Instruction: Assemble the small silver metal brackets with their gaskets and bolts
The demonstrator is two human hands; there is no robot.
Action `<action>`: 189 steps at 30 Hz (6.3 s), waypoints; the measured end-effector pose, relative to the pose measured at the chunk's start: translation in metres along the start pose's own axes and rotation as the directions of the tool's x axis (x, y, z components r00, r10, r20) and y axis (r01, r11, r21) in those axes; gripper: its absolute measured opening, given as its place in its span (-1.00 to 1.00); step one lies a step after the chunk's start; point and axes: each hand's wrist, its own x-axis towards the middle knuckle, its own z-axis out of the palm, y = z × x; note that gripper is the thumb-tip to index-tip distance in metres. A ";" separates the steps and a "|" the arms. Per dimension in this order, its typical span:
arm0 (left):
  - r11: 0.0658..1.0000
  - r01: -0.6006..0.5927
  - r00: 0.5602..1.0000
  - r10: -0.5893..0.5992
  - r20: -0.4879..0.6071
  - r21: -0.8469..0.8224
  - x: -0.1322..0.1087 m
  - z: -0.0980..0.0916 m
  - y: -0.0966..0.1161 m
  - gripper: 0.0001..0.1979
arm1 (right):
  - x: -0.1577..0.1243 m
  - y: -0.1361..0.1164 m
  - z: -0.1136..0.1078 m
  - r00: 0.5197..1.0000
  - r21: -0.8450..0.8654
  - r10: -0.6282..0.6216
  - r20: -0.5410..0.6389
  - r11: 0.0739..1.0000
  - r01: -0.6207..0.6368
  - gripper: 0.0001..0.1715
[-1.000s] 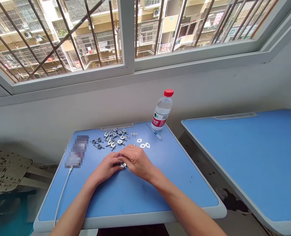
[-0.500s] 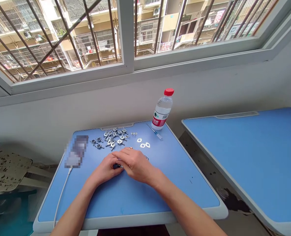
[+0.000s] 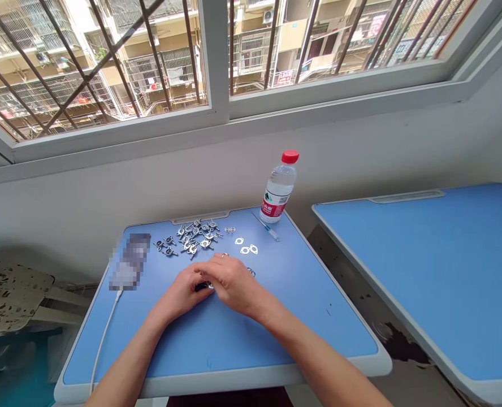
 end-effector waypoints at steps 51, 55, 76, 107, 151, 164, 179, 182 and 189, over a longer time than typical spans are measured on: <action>0.999 0.003 1.000 -0.002 -0.031 0.036 -0.001 0.002 0.002 -0.84 | 0.000 0.000 0.001 0.996 0.136 0.082 0.025 0.987 -0.085 -0.69; 1.000 -0.013 1.000 0.013 -0.012 0.022 0.001 0.003 0.001 -0.84 | 0.001 -0.001 0.003 0.995 0.128 0.100 0.022 0.987 -0.102 -0.71; 0.995 0.083 0.995 -0.086 0.050 0.062 0.003 -0.005 0.004 -0.85 | 0.004 0.010 -0.022 0.959 0.143 0.262 0.110 0.950 -0.276 -0.77; 0.990 0.053 0.999 -0.052 -0.011 0.133 0.002 -0.003 0.007 -0.88 | 0.003 0.007 -0.012 0.911 0.098 0.413 -0.012 0.907 -0.410 -0.84; 0.929 0.044 0.968 0.052 -0.247 0.369 0.007 0.005 -0.003 -0.80 | 0.000 0.054 -0.034 0.581 0.365 0.711 -0.397 0.703 -0.610 -0.56; 0.923 -0.029 0.970 0.119 -0.212 0.385 0.004 0.007 0.002 -0.67 | -0.004 0.061 -0.031 0.583 0.318 0.715 -0.386 0.696 -0.643 -0.55; 0.813 -0.158 0.953 0.274 -0.130 0.560 -0.002 -0.008 0.015 -0.82 | -0.006 0.081 -0.038 0.514 0.372 0.731 -0.450 0.676 -0.636 -0.58; 0.852 0.037 0.922 0.173 -0.346 0.523 -0.004 -0.024 0.000 -0.73 | -0.003 0.082 -0.043 0.474 0.440 0.737 -0.481 0.671 -0.597 -0.55; 0.750 0.399 0.894 -0.189 -0.406 0.528 -0.011 -0.039 -0.038 -0.60 | -0.003 0.084 -0.048 0.465 0.482 0.741 -0.484 0.670 -0.565 -0.58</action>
